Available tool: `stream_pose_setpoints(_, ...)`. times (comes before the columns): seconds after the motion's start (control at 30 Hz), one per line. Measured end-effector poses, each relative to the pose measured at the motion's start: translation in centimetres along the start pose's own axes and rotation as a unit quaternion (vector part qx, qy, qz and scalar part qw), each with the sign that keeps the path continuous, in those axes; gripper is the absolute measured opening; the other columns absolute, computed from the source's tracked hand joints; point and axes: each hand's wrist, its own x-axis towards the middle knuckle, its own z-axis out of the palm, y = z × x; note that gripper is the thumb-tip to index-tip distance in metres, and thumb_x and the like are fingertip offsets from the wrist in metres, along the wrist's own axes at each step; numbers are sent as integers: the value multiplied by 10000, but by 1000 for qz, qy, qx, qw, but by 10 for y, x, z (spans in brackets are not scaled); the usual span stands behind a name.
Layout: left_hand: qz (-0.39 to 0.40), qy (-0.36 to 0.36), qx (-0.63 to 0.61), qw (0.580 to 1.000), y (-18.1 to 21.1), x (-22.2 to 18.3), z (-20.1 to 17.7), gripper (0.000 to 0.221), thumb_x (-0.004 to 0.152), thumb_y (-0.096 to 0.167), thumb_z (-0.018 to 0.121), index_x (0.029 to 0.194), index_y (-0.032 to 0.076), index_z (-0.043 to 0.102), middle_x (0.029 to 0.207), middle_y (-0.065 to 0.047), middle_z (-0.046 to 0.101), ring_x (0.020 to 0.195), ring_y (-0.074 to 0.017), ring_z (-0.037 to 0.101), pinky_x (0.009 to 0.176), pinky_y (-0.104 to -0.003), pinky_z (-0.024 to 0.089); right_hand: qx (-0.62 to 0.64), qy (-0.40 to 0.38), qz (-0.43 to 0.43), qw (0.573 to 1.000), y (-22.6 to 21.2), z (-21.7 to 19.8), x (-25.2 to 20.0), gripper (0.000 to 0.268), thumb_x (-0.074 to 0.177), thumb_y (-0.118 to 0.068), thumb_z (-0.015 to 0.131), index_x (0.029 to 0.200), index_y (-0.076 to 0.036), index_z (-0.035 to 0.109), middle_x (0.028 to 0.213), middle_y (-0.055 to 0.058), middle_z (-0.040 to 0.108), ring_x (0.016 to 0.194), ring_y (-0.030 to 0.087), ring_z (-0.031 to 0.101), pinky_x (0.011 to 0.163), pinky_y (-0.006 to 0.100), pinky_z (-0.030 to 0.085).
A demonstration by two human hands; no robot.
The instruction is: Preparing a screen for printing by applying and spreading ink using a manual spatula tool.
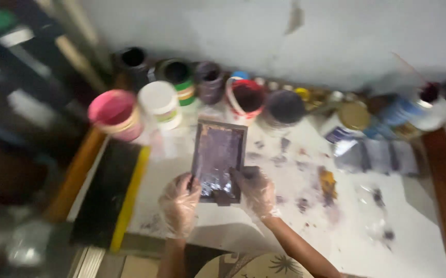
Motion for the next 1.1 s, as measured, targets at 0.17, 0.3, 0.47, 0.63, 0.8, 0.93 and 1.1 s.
stream_pose_setpoints(0.17, 130, 31, -203, 970, 62, -9, 61, 137, 870, 152, 825, 945, 125, 714, 822, -42, 768, 604, -139, 718, 570, -229, 650, -108, 125, 42, 985, 30, -68, 19, 343, 846, -463, 655, 933, -196, 851, 745, 20, 799, 703, 170, 780, 621, 330, 608)
stream_pose_setpoints(0.3, 152, -27, -202, 967, 89, -30, 107, 134, 825, 252, 836, 892, 175, 749, 852, -27, 764, 658, -178, 710, 579, -290, 603, -59, 185, 4, 981, 70, -106, 29, 305, 916, -296, 691, 707, -107, 808, 625, 27, 765, 480, 148, 704, 440, 291, 581)
stream_pose_setpoints(0.47, 160, -158, -266, 937, 117, -45, 137, 170, 905, 273, 767, 939, 108, 747, 840, -57, 774, 656, -178, 733, 585, -278, 647, -140, 151, 115, 972, 124, -142, 69, 297, 896, -294, 631, 1116, -189, 800, 930, 31, 810, 738, 172, 780, 604, 281, 636)
stream_pose_setpoints(0.63, 185, -189, -277, 924, 128, -51, 150, 156, 934, 243, 711, 973, 102, 767, 812, -75, 765, 641, -229, 713, 611, -339, 591, -202, 200, 39, 958, 182, -156, 104, 284, 872, -215, 640, 1109, -154, 784, 868, 57, 796, 663, 185, 770, 529, 289, 632)
stream_pose_setpoints(0.8, 182, -186, -274, 926, 127, -53, 162, 142, 906, 238, 741, 939, 108, 784, 797, -76, 772, 632, -238, 714, 606, -350, 584, -164, 193, 156, 955, 208, -146, 133, 273, 921, -227, 619, 1137, -149, 767, 859, 54, 784, 698, 198, 776, 568, 311, 656)
stream_pose_setpoints(0.93, 177, -174, -283, 926, 124, -52, 167, 120, 878, 199, 776, 928, 90, 775, 806, -85, 776, 654, -233, 733, 626, -332, 606, -225, 297, 68, 925, 211, -142, 138, 337, 910, -456, 630, 1067, -172, 723, 816, 8, 698, 673, 184, 690, 571, 299, 582)
stream_pose_setpoints(1.1, 169, -195, -263, 930, 122, -53, 171, 140, 882, 199, 769, 953, 79, 783, 833, -112, 774, 667, -264, 737, 617, -347, 613, -188, 230, 71, 952, 226, -142, 145, 319, 917, -320, 636, 1124, -110, 755, 890, 31, 779, 765, 173, 772, 666, 264, 637)
